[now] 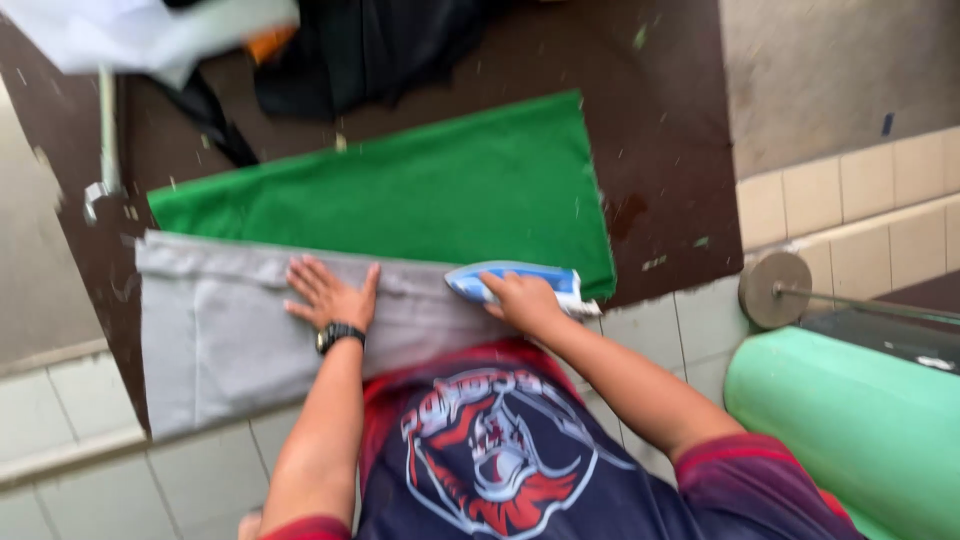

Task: The person is using an electric iron to press a folded edge of a grey piece of fabric on a work table.

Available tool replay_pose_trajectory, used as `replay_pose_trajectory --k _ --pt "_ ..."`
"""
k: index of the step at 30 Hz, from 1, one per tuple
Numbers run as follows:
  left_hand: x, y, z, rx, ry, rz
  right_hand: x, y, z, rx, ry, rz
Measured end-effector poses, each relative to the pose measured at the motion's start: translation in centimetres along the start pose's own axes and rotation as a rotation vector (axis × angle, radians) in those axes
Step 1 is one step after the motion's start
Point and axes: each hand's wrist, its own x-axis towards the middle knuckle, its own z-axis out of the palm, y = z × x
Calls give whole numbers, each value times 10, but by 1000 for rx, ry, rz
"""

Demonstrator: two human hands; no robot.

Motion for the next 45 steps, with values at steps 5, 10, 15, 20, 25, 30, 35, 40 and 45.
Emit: replay_pose_trajectory --k 5,10,15,20,25,30,35,40,45 --pt "9 -5 18 35 57 -3 -51 76 -22 29 -134 167" --pt "14 -14 28 73 48 -25 -83 135 -45 73 -334 348" --pt "11 -2 30 84 129 -12 -68 171 -77 170 -307 734" --pt "-12 21 53 247 63 442 -40 154 -118 253 -264 726" --pt "-43 30 73 386 -83 697 -29 126 -86 207 -266 567" --pt "-42 15 91 391 -35 566 -32 89 -56 121 -354 245" --pt "-22 -4 98 274 208 413 -18 59 -24 101 -311 147" --pt "3 -19 83 125 369 209 20 11 -12 93 -239 58" --pt "27 -38 63 67 410 77 71 -64 -13 124 -181 -9"
